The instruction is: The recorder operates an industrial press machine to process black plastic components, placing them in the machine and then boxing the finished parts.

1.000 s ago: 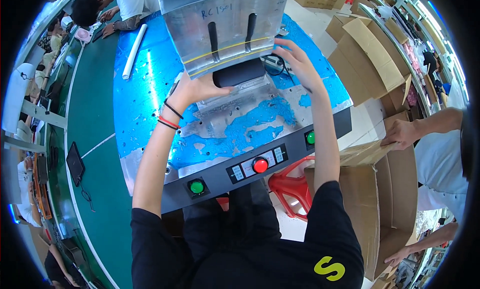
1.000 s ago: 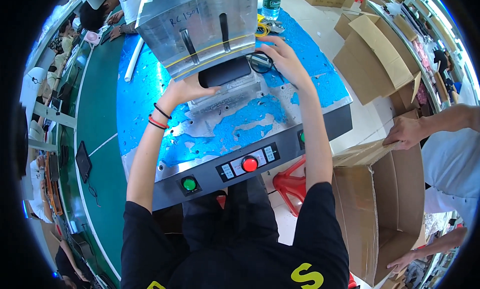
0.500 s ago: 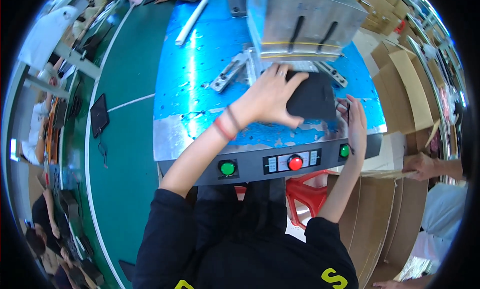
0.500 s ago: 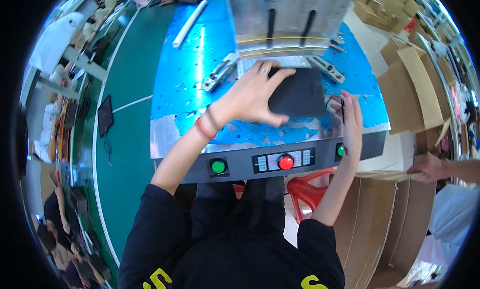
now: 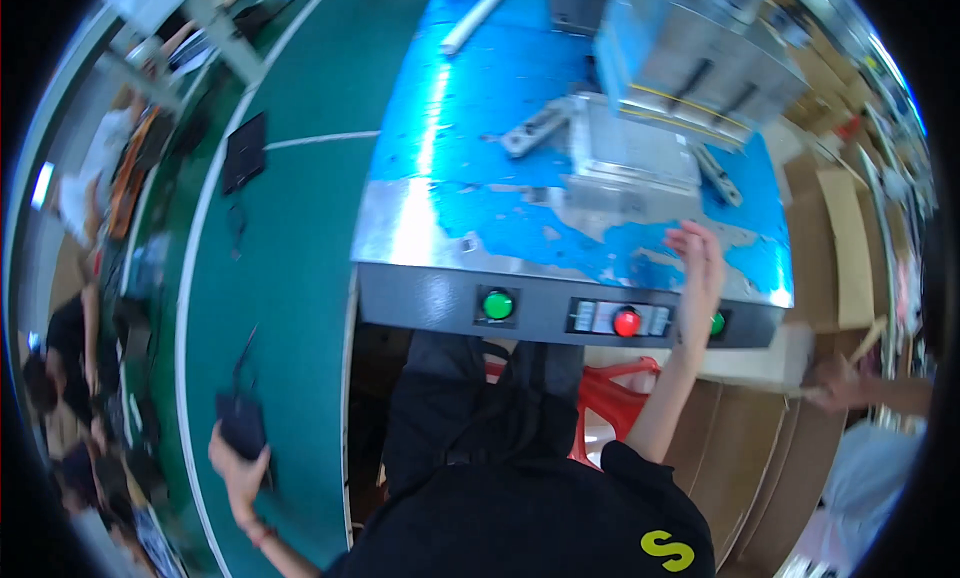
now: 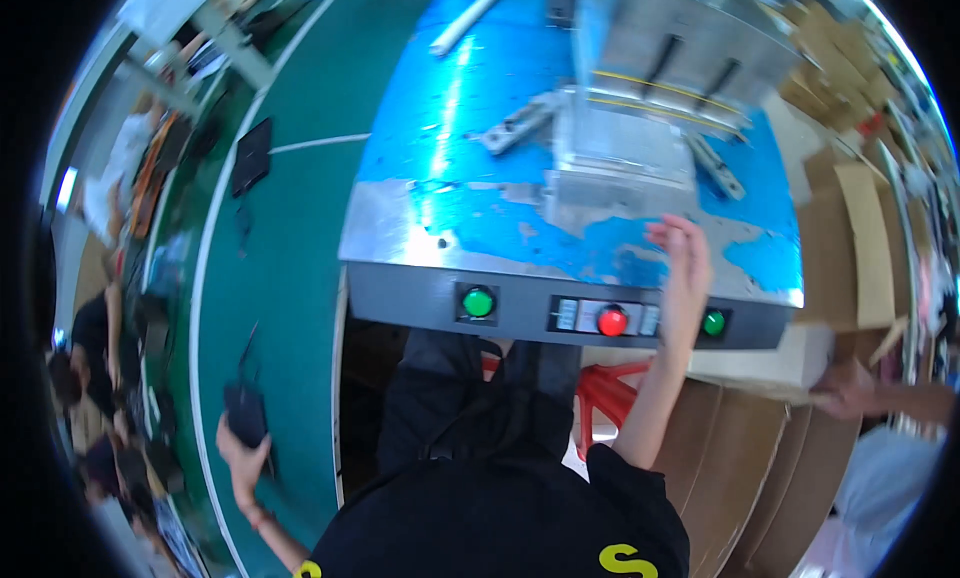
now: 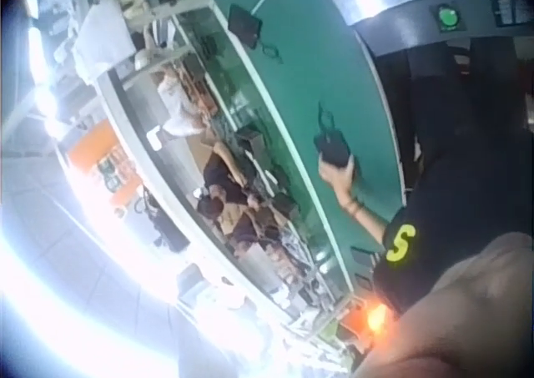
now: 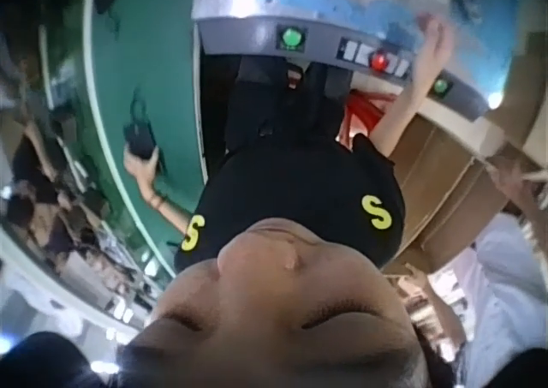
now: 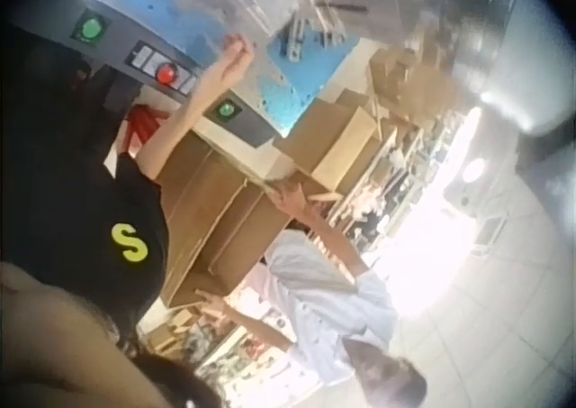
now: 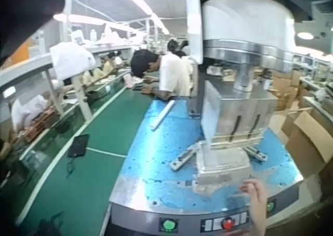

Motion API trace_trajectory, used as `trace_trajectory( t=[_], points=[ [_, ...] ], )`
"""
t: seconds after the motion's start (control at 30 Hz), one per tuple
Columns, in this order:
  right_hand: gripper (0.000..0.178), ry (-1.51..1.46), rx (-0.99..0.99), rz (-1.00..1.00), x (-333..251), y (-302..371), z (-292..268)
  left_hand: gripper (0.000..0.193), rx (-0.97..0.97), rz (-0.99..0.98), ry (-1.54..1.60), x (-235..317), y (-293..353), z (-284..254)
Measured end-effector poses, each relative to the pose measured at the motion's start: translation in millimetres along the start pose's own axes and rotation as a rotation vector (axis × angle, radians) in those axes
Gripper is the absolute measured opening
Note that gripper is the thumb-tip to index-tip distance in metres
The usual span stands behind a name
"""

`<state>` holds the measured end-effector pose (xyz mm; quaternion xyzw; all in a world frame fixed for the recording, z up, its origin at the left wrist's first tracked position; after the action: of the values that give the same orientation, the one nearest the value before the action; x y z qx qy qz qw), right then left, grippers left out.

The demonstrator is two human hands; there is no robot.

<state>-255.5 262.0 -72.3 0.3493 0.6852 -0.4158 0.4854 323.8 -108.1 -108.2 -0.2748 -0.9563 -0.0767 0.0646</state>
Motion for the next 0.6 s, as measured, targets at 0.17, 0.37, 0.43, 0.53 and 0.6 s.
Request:
trace_trajectory(
  t=[0.17, 0.37, 0.43, 0.53, 0.6],
  points=[
    [0.025, -0.038, -0.045, -0.011, 7, 17, 7, 0.080, -0.194, 0.319, 0.945, 164, -72, 22],
    [0.018, 0.277, 0.159, -0.023, -44, 91, -47, 0.067, -0.491, 0.420, 0.682, 600, -42, -26],
    [0.014, 0.621, 0.309, 0.025, -82, 138, -75, 0.063, -0.550, 0.437, 0.580, 637, -12, -35],
    [0.014, 0.464, 0.537, 0.236, -146, 190, -85, 0.057, -0.497, 0.342, 0.408, 542, -31, -54],
    [0.023, 0.589, 0.376, 0.627, -161, 214, -147, 0.053, -0.492, 0.311, 0.299, 406, -60, -64]
  ],
)
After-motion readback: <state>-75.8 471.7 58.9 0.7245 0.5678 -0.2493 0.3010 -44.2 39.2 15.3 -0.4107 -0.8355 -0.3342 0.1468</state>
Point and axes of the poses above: each hand's wrist, its own y-axis away from the middle knuckle, its own z-axis out of the palm, x = y × z, the point moved 3 cm from there along -y, towards the middle knuckle, and after that the axes turned 11 degrees about -x, right-handed, at the moved point
